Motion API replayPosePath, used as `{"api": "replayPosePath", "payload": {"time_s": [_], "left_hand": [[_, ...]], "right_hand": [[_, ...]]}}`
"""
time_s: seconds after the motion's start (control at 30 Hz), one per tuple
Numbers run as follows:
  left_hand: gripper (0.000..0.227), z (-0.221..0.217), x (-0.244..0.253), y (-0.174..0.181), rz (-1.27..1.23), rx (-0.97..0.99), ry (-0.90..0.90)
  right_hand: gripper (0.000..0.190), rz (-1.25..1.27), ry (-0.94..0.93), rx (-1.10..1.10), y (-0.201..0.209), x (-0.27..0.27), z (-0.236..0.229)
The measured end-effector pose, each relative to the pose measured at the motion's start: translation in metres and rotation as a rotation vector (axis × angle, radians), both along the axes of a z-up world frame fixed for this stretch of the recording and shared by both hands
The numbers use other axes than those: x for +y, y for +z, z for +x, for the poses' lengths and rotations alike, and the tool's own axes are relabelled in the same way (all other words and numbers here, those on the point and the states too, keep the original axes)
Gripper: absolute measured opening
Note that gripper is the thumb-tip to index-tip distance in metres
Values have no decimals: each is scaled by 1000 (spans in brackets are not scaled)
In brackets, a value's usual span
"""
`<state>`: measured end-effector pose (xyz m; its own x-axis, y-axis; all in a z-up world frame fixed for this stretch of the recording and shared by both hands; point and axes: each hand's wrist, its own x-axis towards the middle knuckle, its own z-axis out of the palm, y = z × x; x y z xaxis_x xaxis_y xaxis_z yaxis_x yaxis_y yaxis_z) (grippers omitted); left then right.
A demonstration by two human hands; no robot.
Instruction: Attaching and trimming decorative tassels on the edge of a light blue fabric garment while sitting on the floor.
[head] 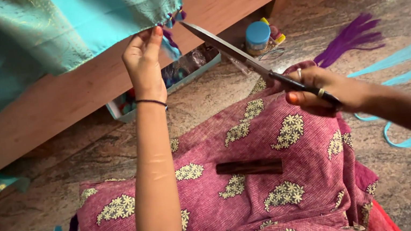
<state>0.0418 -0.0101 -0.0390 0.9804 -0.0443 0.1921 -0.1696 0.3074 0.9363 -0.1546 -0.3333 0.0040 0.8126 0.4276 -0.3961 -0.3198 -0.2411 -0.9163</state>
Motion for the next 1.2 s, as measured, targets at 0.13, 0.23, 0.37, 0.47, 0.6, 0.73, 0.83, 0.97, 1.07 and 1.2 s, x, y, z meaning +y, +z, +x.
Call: {"api": "replayPosePath", "payload": {"time_s": [0.13, 0.23, 0.37, 0.47, 0.6, 0.73, 0.83, 0.97, 1.07, 1.2], "left_hand": [[17, 1, 5, -2, -127, -15, -113], [29, -8, 0, 19, -24, -38, -194], [32, -16, -10, 14, 145, -6, -64], [39, -24, -12, 2, 268, -164, -12], [39, -38, -17, -10, 114, -139, -53], [39, -55, -25, -7, 36, -124, -12], [38, -57, -30, -5, -31, -108, -6], [36, -58, -27, -7, -28, -92, 12], [35, -58, -27, -5, -2, -76, 13], [32, -60, -30, -4, -15, -98, 16]], "right_hand": [[41, -339, 79, -151, 5, -21, 25], [43, -476, 121, -279, 22, -29, 46], [51, -697, 218, -379, 43, -34, 65], [54, -859, 233, -479, 56, -38, 72], [55, -973, 276, -570, 68, -43, 80], [59, -1138, 346, -592, 83, -42, 84], [59, -1215, 489, -654, 60, -62, 95], [63, -1224, 473, -722, 74, -45, 97], [87, -922, 391, -900, 90, -28, 101], [68, -1231, 457, -671, 104, -8, 107]]}}
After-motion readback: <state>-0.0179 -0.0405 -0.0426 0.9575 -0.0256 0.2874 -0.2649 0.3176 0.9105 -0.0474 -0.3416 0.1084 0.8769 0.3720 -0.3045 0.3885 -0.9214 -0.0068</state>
